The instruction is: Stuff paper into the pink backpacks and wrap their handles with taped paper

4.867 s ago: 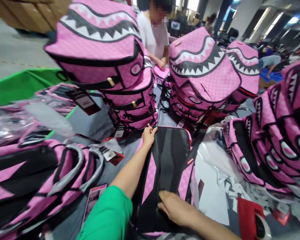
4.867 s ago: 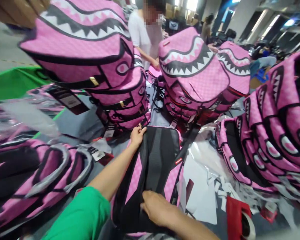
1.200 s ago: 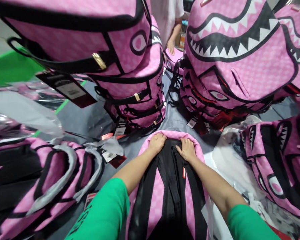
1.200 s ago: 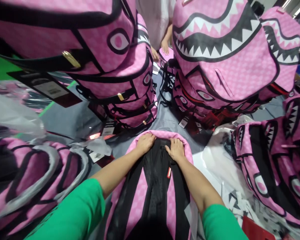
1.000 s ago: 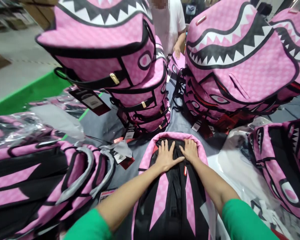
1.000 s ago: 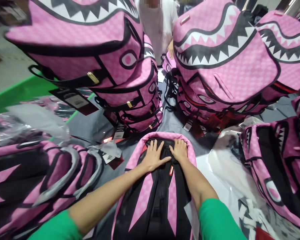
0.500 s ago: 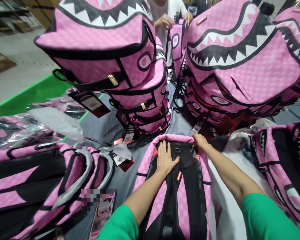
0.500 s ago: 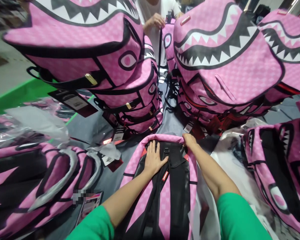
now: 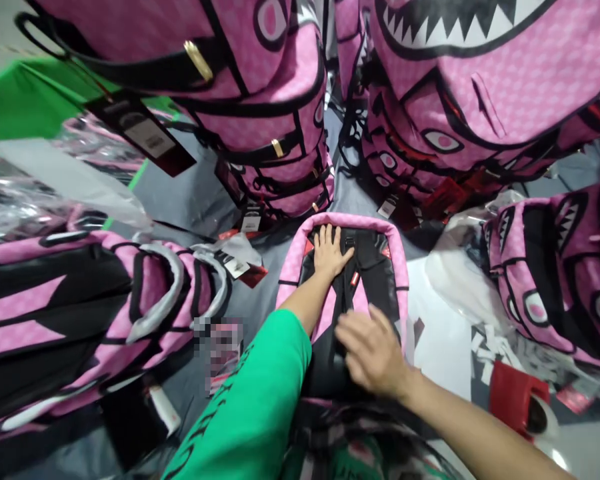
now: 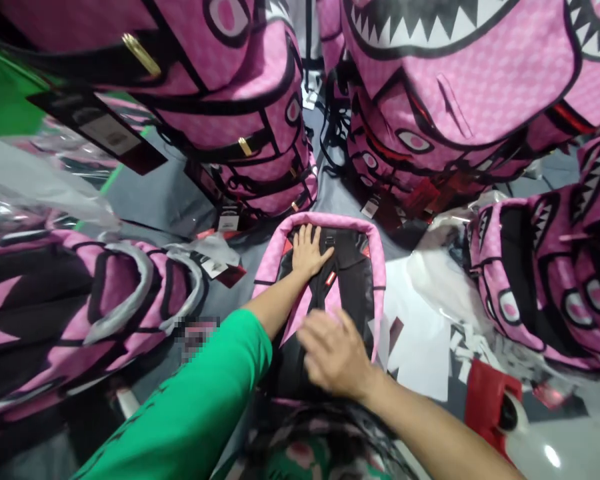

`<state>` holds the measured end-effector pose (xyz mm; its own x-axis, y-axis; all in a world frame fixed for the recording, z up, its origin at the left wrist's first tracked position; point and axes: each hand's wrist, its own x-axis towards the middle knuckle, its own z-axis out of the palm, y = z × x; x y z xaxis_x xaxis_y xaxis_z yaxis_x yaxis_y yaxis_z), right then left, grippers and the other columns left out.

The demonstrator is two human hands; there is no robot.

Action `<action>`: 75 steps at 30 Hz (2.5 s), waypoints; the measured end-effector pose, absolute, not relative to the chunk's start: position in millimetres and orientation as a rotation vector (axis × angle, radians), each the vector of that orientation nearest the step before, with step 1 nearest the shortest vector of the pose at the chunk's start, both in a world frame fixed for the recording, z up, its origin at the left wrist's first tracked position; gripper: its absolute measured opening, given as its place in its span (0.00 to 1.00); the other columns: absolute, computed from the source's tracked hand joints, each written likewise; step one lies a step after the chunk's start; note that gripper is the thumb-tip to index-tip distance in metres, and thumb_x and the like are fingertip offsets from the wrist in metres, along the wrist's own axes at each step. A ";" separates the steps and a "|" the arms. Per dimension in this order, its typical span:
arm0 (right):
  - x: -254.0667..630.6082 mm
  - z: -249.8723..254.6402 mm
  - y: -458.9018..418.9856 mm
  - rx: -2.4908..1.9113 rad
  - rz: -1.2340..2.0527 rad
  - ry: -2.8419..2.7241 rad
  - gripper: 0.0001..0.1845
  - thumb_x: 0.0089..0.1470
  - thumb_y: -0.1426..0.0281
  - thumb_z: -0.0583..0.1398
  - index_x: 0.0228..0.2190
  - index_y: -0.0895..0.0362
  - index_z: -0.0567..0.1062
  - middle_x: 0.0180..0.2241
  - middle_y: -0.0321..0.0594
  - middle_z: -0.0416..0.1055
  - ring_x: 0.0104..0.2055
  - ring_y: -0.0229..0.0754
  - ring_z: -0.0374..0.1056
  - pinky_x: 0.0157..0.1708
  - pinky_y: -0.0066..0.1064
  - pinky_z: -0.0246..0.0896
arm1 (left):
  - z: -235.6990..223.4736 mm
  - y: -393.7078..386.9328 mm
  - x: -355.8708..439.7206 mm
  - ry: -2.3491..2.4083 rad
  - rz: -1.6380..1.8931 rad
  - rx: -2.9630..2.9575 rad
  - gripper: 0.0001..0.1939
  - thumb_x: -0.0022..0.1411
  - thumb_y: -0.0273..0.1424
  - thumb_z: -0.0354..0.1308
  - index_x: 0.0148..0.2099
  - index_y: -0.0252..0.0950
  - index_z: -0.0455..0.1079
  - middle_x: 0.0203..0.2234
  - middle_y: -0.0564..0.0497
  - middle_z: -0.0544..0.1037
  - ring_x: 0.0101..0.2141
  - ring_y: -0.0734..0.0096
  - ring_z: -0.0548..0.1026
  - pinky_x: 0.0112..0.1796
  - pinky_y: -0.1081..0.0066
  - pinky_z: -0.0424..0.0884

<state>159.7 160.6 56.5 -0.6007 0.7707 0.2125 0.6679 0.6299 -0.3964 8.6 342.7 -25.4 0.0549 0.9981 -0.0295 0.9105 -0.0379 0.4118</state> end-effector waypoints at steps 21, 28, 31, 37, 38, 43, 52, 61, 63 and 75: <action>144.9 -41.9 211.2 -1.419 0.590 -2.342 0.29 0.65 0.79 0.40 0.60 0.62 0.68 0.58 0.52 0.71 0.61 0.44 0.64 0.65 0.47 0.57 | -48.5 194.5 -26.8 0.435 0.093 2.672 0.10 0.67 0.30 0.52 0.37 0.36 0.74 0.32 0.45 0.77 0.37 0.62 0.71 0.43 0.62 0.66; 134.1 -10.1 154.0 -0.405 0.912 -2.856 0.09 0.60 0.70 0.57 0.35 0.54 0.78 0.33 0.36 0.76 0.39 0.40 0.69 0.46 0.35 0.64 | -48.1 187.0 -24.5 0.637 0.086 2.672 0.07 0.66 0.28 0.56 0.39 0.36 0.76 0.35 0.46 0.78 0.40 0.62 0.71 0.48 0.62 0.66; 132.7 -11.3 150.4 -0.194 0.888 -2.945 0.09 0.61 0.69 0.57 0.31 0.54 0.77 0.26 0.32 0.71 0.32 0.37 0.65 0.39 0.31 0.61 | -34.9 183.1 -26.3 0.891 0.132 2.675 0.13 0.71 0.30 0.51 0.48 0.34 0.75 0.45 0.42 0.78 0.48 0.58 0.72 0.56 0.58 0.63; 140.9 -38.6 165.4 -0.023 0.832 -2.959 0.07 0.58 0.65 0.59 0.31 0.53 0.74 0.29 0.34 0.71 0.34 0.40 0.63 0.41 0.33 0.59 | -49.0 167.6 -26.7 1.627 0.334 2.450 0.34 0.69 0.46 0.52 0.72 0.37 0.56 0.71 0.34 0.50 0.70 0.36 0.46 0.63 0.41 0.49; 141.3 -43.2 165.3 -0.021 0.832 -2.958 0.06 0.58 0.65 0.58 0.30 0.53 0.74 0.29 0.35 0.70 0.34 0.41 0.63 0.41 0.34 0.59 | -54.0 165.8 -26.2 1.638 0.353 2.432 0.34 0.69 0.46 0.53 0.72 0.40 0.56 0.72 0.35 0.49 0.71 0.37 0.44 0.64 0.43 0.49; 139.5 -53.3 158.8 -0.079 0.767 -2.940 0.06 0.54 0.66 0.58 0.28 0.53 0.73 0.27 0.35 0.70 0.32 0.40 0.62 0.39 0.32 0.60 | -67.3 170.6 -26.5 1.603 0.373 2.406 0.33 0.68 0.43 0.55 0.71 0.41 0.58 0.73 0.37 0.47 0.71 0.39 0.42 0.65 0.44 0.49; 141.3 6.4 215.1 -1.238 0.290 -2.481 0.24 0.62 0.68 0.52 0.57 0.59 0.71 0.56 0.55 0.69 0.59 0.58 0.60 0.58 0.55 0.53 | -52.4 155.2 1.0 1.743 0.322 2.350 0.43 0.64 0.50 0.56 0.74 0.35 0.51 0.73 0.34 0.44 0.71 0.32 0.41 0.66 0.37 0.41; 138.7 -30.0 247.3 -1.827 0.193 -2.267 0.33 0.60 0.66 0.56 0.66 0.58 0.63 0.71 0.52 0.48 0.73 0.62 0.37 0.69 0.59 0.36 | -67.2 130.0 15.7 1.832 0.355 2.286 0.45 0.60 0.52 0.58 0.73 0.37 0.54 0.72 0.34 0.48 0.70 0.31 0.44 0.64 0.36 0.45; 140.3 -34.6 243.8 -1.799 0.193 -2.246 0.33 0.60 0.66 0.55 0.65 0.57 0.63 0.71 0.50 0.48 0.73 0.61 0.38 0.69 0.59 0.37 | -64.2 129.9 16.1 1.842 0.353 2.284 0.45 0.59 0.52 0.59 0.72 0.37 0.55 0.72 0.35 0.50 0.70 0.31 0.47 0.64 0.35 0.47; 154.2 -14.9 307.7 -1.812 0.114 -2.142 0.32 0.63 0.61 0.54 0.66 0.54 0.62 0.69 0.50 0.55 0.71 0.62 0.48 0.66 0.61 0.43 | -34.4 280.1 -33.2 1.930 0.468 2.272 0.43 0.64 0.52 0.57 0.73 0.35 0.53 0.72 0.32 0.49 0.70 0.41 0.48 0.65 0.42 0.52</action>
<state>154.2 307.7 -14.9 -0.1348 0.9708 0.1986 0.9441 0.1867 -0.2716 -33.2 280.1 -34.4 0.1371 0.9785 0.1540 0.9403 -0.1775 0.2905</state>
